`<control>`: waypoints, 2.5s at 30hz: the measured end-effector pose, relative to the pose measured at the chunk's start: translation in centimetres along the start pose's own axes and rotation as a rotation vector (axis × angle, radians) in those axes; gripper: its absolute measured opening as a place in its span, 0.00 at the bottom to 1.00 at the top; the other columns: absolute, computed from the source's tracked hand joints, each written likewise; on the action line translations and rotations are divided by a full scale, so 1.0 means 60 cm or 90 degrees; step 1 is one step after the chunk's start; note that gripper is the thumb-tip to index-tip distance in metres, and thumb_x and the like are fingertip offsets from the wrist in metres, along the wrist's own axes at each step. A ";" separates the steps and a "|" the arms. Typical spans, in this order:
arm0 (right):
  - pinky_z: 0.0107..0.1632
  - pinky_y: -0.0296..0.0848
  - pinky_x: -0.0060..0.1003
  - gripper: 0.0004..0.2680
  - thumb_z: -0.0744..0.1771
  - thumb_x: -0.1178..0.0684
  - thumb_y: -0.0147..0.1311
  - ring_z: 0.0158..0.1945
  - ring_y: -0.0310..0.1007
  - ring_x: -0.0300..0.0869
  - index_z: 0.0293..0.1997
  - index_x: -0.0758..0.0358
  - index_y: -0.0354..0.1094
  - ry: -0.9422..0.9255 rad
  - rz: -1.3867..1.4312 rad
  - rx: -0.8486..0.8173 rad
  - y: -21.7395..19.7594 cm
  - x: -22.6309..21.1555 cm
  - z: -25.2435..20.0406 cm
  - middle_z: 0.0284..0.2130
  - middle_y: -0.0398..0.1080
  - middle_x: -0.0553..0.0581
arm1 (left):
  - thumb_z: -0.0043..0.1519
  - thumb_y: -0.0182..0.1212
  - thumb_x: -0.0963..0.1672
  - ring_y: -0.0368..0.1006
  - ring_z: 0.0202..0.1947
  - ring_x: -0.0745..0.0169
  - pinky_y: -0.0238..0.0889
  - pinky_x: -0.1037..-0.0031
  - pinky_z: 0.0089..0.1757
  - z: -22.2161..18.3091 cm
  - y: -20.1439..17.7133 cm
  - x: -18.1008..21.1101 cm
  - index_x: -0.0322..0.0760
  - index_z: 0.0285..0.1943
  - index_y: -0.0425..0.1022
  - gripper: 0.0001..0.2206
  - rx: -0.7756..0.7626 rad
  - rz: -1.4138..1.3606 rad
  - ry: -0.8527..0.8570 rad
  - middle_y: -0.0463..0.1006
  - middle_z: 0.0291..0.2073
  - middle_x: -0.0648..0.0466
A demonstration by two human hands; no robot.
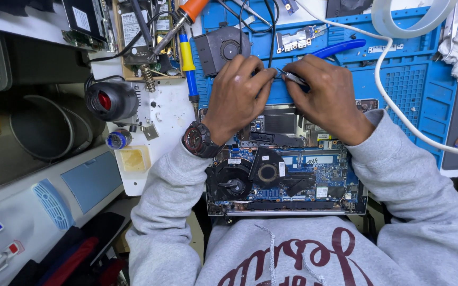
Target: Removing a cooling fan from a laptop motherboard using a screwdriver
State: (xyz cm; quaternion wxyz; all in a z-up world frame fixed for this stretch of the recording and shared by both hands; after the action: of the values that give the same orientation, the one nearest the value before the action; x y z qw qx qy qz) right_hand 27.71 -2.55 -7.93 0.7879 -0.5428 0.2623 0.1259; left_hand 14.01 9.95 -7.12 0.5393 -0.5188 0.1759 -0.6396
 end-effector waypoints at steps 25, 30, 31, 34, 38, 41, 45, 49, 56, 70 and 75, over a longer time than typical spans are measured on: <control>0.37 0.67 0.45 0.03 0.71 0.57 0.61 0.41 0.77 0.52 0.47 0.64 0.74 -0.039 -0.042 -0.023 0.005 -0.002 0.011 0.39 0.77 0.58 | 0.64 0.64 0.43 0.67 0.41 0.50 0.65 0.60 0.40 -0.013 0.010 -0.012 0.37 0.51 0.77 0.09 -0.027 0.056 -0.005 0.73 0.41 0.49; 0.41 0.71 0.44 0.03 0.70 0.61 0.60 0.41 0.78 0.52 0.47 0.69 0.75 -0.033 0.029 -0.039 -0.011 -0.009 0.015 0.41 0.78 0.61 | 0.64 0.66 0.43 0.67 0.42 0.50 0.67 0.61 0.41 -0.018 0.010 -0.013 0.37 0.51 0.77 0.09 -0.018 0.051 0.000 0.73 0.41 0.49; 0.41 0.71 0.44 0.03 0.70 0.61 0.60 0.41 0.78 0.52 0.47 0.69 0.75 -0.038 0.027 -0.040 -0.020 -0.014 0.015 0.41 0.78 0.61 | 0.64 0.66 0.43 0.67 0.42 0.50 0.67 0.61 0.41 -0.018 0.011 -0.015 0.37 0.51 0.77 0.09 -0.014 0.052 -0.002 0.73 0.41 0.49; 0.42 0.67 0.42 0.02 0.69 0.65 0.59 0.38 0.73 0.51 0.44 0.72 0.74 -0.048 0.109 -0.052 -0.048 -0.038 0.011 0.37 0.75 0.63 | 0.65 0.65 0.43 0.67 0.43 0.50 0.68 0.60 0.41 -0.019 0.008 -0.020 0.36 0.52 0.77 0.09 -0.009 0.027 -0.003 0.73 0.42 0.49; 0.33 0.63 0.40 0.02 0.70 0.64 0.59 0.32 0.70 0.47 0.46 0.68 0.75 -0.092 0.041 -0.071 -0.094 -0.078 -0.017 0.35 0.74 0.60 | 0.67 0.62 0.44 0.68 0.43 0.52 0.68 0.62 0.42 -0.017 -0.009 -0.011 0.36 0.51 0.77 0.09 -0.007 -0.004 0.019 0.73 0.42 0.50; 0.29 0.62 0.40 0.04 0.69 0.62 0.60 0.30 0.71 0.46 0.49 0.65 0.75 -0.092 -0.036 -0.084 -0.118 -0.094 -0.062 0.33 0.73 0.56 | 0.66 0.64 0.46 0.68 0.44 0.52 0.66 0.61 0.42 -0.022 -0.029 0.025 0.37 0.54 0.76 0.12 -0.090 0.015 0.032 0.73 0.43 0.51; 0.33 0.65 0.41 0.03 0.69 0.62 0.62 0.34 0.75 0.47 0.46 0.65 0.74 -0.063 -0.039 -0.081 -0.137 -0.101 -0.115 0.33 0.75 0.56 | 0.61 0.67 0.55 0.69 0.44 0.52 0.63 0.62 0.42 -0.060 -0.071 0.103 0.37 0.57 0.74 0.24 -0.295 0.036 0.079 0.75 0.47 0.48; 0.34 0.66 0.41 0.03 0.69 0.60 0.60 0.33 0.74 0.46 0.46 0.64 0.75 -0.040 -0.031 -0.086 -0.135 -0.092 -0.150 0.33 0.76 0.56 | 0.49 0.76 0.51 0.65 0.60 0.42 0.63 0.53 0.56 -0.140 -0.060 0.152 0.36 0.68 0.63 0.39 -0.432 0.004 0.083 0.69 0.62 0.39; 0.24 0.68 0.34 0.05 0.66 0.58 0.60 0.18 0.68 0.42 0.44 0.64 0.79 0.014 0.051 -0.122 -0.121 -0.122 -0.145 0.20 0.74 0.59 | 0.56 0.72 0.44 0.66 0.65 0.34 0.64 0.51 0.60 -0.149 -0.100 0.184 0.35 0.74 0.60 0.36 -0.461 0.019 0.053 0.70 0.61 0.34; 0.18 0.63 0.34 0.09 0.67 0.56 0.58 0.18 0.68 0.44 0.49 0.66 0.75 0.167 0.292 -0.099 -0.086 -0.132 -0.169 0.27 0.77 0.65 | 0.57 0.67 0.55 0.74 0.55 0.34 0.68 0.49 0.52 -0.157 -0.112 0.185 0.33 0.68 0.67 0.34 -0.282 -0.039 0.024 0.75 0.50 0.36; 0.15 0.67 0.27 0.20 0.67 0.51 0.52 0.13 0.66 0.36 0.66 0.67 0.60 0.321 0.688 -0.136 -0.028 -0.110 -0.223 0.42 0.76 0.76 | 0.56 0.70 0.54 0.77 0.43 0.38 0.73 0.53 0.41 -0.152 -0.127 0.202 0.32 0.65 0.70 0.33 -0.045 -0.135 -0.007 0.73 0.48 0.38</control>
State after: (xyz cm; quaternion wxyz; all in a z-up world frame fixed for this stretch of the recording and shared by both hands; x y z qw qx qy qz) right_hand 19.37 -14.92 -6.65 0.4670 -0.4215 0.6656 0.4014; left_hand 3.81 -0.94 0.94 0.4511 -0.5565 0.1396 -0.6836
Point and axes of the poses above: each hand's wrist, its own z-axis towards the middle knuckle, its own y-axis out of the palm, x = y × z, the point moved 3 cm from there along z, towards the middle knuckle
